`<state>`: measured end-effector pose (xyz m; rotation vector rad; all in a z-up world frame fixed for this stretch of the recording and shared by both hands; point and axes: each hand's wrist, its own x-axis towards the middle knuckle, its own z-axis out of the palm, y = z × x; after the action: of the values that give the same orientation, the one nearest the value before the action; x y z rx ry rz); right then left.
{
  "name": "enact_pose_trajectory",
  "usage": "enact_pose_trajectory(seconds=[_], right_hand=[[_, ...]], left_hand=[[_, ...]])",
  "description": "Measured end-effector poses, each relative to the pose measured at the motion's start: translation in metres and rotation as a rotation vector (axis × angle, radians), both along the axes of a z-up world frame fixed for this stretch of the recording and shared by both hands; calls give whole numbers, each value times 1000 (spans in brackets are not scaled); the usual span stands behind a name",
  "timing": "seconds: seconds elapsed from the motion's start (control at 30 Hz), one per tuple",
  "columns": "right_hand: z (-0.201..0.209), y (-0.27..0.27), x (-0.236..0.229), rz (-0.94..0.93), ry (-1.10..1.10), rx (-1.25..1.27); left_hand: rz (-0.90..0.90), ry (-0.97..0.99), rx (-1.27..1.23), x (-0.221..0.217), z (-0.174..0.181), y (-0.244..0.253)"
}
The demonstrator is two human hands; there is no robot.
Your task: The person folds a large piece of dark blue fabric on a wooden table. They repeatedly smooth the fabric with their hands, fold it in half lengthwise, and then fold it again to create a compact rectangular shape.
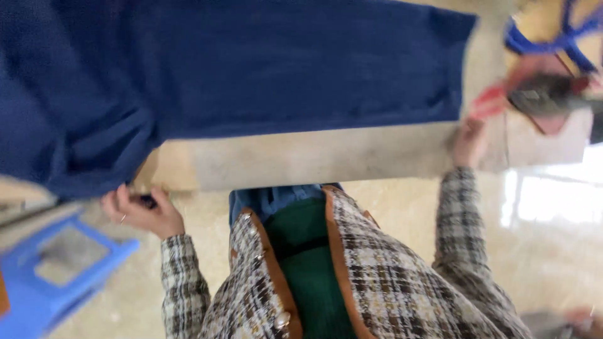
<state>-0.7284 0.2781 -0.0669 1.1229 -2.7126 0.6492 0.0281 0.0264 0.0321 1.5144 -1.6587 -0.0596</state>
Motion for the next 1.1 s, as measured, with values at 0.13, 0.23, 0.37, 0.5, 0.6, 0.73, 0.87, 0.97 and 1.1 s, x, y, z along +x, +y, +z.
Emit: enact_pose_trajectory(seconds=[0.13,0.23,0.37,0.5,0.6,0.73,0.87,0.97,1.1], right_hand=[[46,-28,96,16,10,-66],[69,-41,131,61,-138,93],[76,-60,144,61,-35,269],[98,-77,152,35,-104,307],[95,-71,144,60,-183,371],[97,-62,142,-26,-401,245],[92,-50,154,-98,-1065,-474],[106,-63,183,-180,-1569,-760],[99,-82,203,-281,-1833,-933]], left_hand=[[-137,-178,-63,-38,8,-27],[-292,-192,-111,-70,-14,-44],[-511,-256,-140,-106,-54,-46],[-565,-307,-158,-125,-60,-42],[-538,-277,-109,-122,-51,-43],[-502,-273,-125,-110,-57,-45],[-417,-313,-119,-75,-47,-45],[-303,-429,-104,-55,-20,-37],[-62,-524,15,-25,-9,-25]])
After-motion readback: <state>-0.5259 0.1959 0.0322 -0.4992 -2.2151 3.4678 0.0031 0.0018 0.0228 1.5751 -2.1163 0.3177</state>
